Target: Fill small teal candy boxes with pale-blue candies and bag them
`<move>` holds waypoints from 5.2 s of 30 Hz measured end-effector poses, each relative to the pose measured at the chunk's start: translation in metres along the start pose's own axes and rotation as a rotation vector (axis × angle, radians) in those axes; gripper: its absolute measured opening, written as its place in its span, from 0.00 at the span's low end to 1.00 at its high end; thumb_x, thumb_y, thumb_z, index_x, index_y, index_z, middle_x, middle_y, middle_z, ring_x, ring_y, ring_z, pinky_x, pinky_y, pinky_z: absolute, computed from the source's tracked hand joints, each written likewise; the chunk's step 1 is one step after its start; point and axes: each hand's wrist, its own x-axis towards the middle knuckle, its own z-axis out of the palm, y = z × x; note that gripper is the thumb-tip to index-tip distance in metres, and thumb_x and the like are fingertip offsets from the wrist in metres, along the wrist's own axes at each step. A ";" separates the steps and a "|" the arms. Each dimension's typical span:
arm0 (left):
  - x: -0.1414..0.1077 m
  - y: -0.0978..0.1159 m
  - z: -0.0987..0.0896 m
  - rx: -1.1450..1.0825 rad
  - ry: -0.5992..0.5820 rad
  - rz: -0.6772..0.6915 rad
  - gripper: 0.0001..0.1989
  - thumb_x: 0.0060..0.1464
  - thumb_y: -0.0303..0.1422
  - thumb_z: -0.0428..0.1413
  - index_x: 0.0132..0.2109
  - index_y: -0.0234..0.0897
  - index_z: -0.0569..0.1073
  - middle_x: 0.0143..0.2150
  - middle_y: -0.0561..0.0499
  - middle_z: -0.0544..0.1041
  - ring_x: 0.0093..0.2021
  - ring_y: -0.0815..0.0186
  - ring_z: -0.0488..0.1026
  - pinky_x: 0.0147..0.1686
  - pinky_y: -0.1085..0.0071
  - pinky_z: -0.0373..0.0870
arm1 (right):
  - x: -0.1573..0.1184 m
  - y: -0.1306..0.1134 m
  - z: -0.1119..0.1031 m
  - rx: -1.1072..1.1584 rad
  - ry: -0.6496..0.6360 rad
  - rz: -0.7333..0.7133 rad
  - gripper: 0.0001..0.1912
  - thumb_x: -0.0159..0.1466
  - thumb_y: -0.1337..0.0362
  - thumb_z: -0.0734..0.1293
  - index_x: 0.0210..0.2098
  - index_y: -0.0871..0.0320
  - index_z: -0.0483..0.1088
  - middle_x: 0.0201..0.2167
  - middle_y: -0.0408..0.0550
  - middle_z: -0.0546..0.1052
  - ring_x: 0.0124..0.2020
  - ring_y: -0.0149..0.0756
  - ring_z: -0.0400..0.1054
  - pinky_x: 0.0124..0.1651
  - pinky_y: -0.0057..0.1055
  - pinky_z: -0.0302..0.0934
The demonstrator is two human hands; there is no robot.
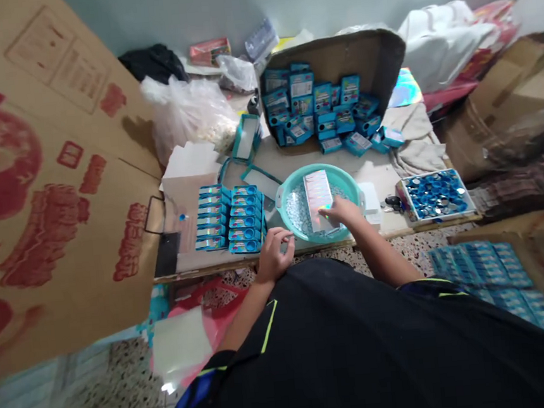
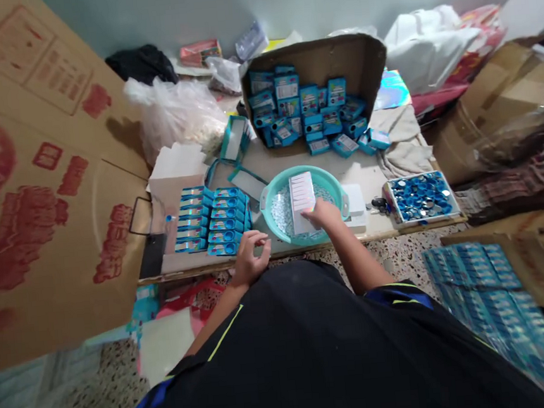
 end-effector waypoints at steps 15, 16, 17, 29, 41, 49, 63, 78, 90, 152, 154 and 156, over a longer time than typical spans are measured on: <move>0.074 0.028 0.032 0.083 -0.145 0.203 0.19 0.65 0.31 0.56 0.61 0.38 0.71 0.52 0.41 0.77 0.57 0.56 0.73 0.60 0.56 0.70 | -0.088 0.017 -0.021 0.393 0.429 -0.337 0.13 0.69 0.64 0.63 0.48 0.57 0.77 0.46 0.54 0.81 0.48 0.44 0.74 0.48 0.35 0.64; 0.089 0.030 0.028 0.132 -0.167 0.271 0.22 0.64 0.32 0.57 0.64 0.39 0.70 0.56 0.40 0.76 0.62 0.53 0.70 0.64 0.53 0.66 | -0.097 0.016 -0.029 0.432 0.476 -0.413 0.13 0.69 0.64 0.63 0.47 0.56 0.78 0.45 0.53 0.81 0.48 0.43 0.74 0.49 0.36 0.64; 0.103 0.033 0.023 0.174 -0.192 0.334 0.23 0.64 0.33 0.58 0.65 0.41 0.69 0.59 0.41 0.76 0.65 0.52 0.67 0.67 0.50 0.61 | -0.106 0.014 -0.036 0.473 0.521 -0.472 0.13 0.69 0.64 0.63 0.46 0.55 0.78 0.44 0.52 0.81 0.47 0.42 0.74 0.49 0.36 0.64; 0.155 0.043 -0.025 0.114 -0.187 0.647 0.15 0.64 0.31 0.59 0.57 0.48 0.78 0.53 0.49 0.82 0.57 0.60 0.76 0.73 0.46 0.50 | -0.162 -0.022 -0.063 0.950 0.628 -0.686 0.10 0.67 0.61 0.68 0.42 0.53 0.81 0.39 0.47 0.82 0.41 0.36 0.74 0.45 0.37 0.69; 0.133 0.008 -0.064 0.008 -0.338 0.743 0.14 0.65 0.31 0.56 0.55 0.46 0.78 0.57 0.46 0.80 0.61 0.59 0.75 0.67 0.52 0.66 | -0.197 -0.074 -0.045 0.865 0.634 -0.608 0.11 0.66 0.62 0.66 0.42 0.55 0.80 0.40 0.48 0.82 0.42 0.38 0.74 0.50 0.39 0.68; 0.124 0.001 -0.090 -0.039 -0.302 0.651 0.12 0.66 0.35 0.56 0.54 0.43 0.78 0.50 0.46 0.83 0.53 0.61 0.79 0.58 0.57 0.73 | -0.212 -0.106 -0.039 0.855 0.566 -0.642 0.10 0.66 0.62 0.67 0.42 0.55 0.80 0.39 0.49 0.82 0.42 0.37 0.74 0.49 0.38 0.68; 0.111 -0.026 -0.117 -0.012 -0.156 0.647 0.16 0.65 0.32 0.58 0.58 0.43 0.76 0.53 0.45 0.82 0.56 0.60 0.78 0.62 0.56 0.69 | -0.196 -0.144 -0.036 0.963 0.443 -0.553 0.10 0.62 0.60 0.69 0.38 0.55 0.82 0.38 0.49 0.84 0.41 0.40 0.76 0.49 0.40 0.68; 0.142 -0.018 -0.138 -0.247 -0.609 0.039 0.10 0.59 0.37 0.61 0.42 0.37 0.83 0.36 0.49 0.84 0.35 0.62 0.80 0.34 0.70 0.73 | -0.184 -0.153 -0.034 0.664 0.573 -0.457 0.10 0.64 0.60 0.68 0.40 0.53 0.81 0.39 0.49 0.83 0.44 0.44 0.74 0.51 0.44 0.66; 0.150 -0.017 -0.116 -0.009 -0.369 0.372 0.09 0.63 0.37 0.61 0.48 0.46 0.82 0.41 0.52 0.85 0.42 0.61 0.81 0.66 0.49 0.60 | -0.168 -0.150 -0.051 0.300 0.673 -0.502 0.12 0.69 0.66 0.63 0.38 0.56 0.81 0.38 0.50 0.82 0.40 0.39 0.73 0.44 0.35 0.62; 0.044 -0.006 -0.077 -0.040 -0.134 0.185 0.07 0.59 0.37 0.64 0.43 0.41 0.79 0.44 0.50 0.85 0.48 0.62 0.82 0.66 0.54 0.66 | -0.069 -0.107 -0.046 0.794 0.530 -0.602 0.09 0.62 0.62 0.64 0.34 0.57 0.77 0.31 0.48 0.79 0.32 0.37 0.71 0.38 0.34 0.63; 0.025 -0.001 -0.072 -0.192 -0.072 -0.152 0.08 0.58 0.39 0.65 0.41 0.40 0.79 0.41 0.48 0.84 0.46 0.61 0.82 0.60 0.56 0.73 | -0.041 -0.082 -0.035 0.792 0.491 -0.441 0.11 0.61 0.62 0.64 0.36 0.58 0.78 0.33 0.51 0.80 0.33 0.40 0.73 0.39 0.35 0.64; 0.008 0.001 -0.068 -0.326 0.079 -0.486 0.10 0.56 0.40 0.66 0.38 0.39 0.78 0.38 0.48 0.83 0.44 0.60 0.81 0.53 0.59 0.75 | -0.020 -0.051 -0.020 0.682 0.462 -0.307 0.14 0.61 0.61 0.63 0.38 0.61 0.78 0.37 0.56 0.82 0.38 0.44 0.74 0.44 0.38 0.66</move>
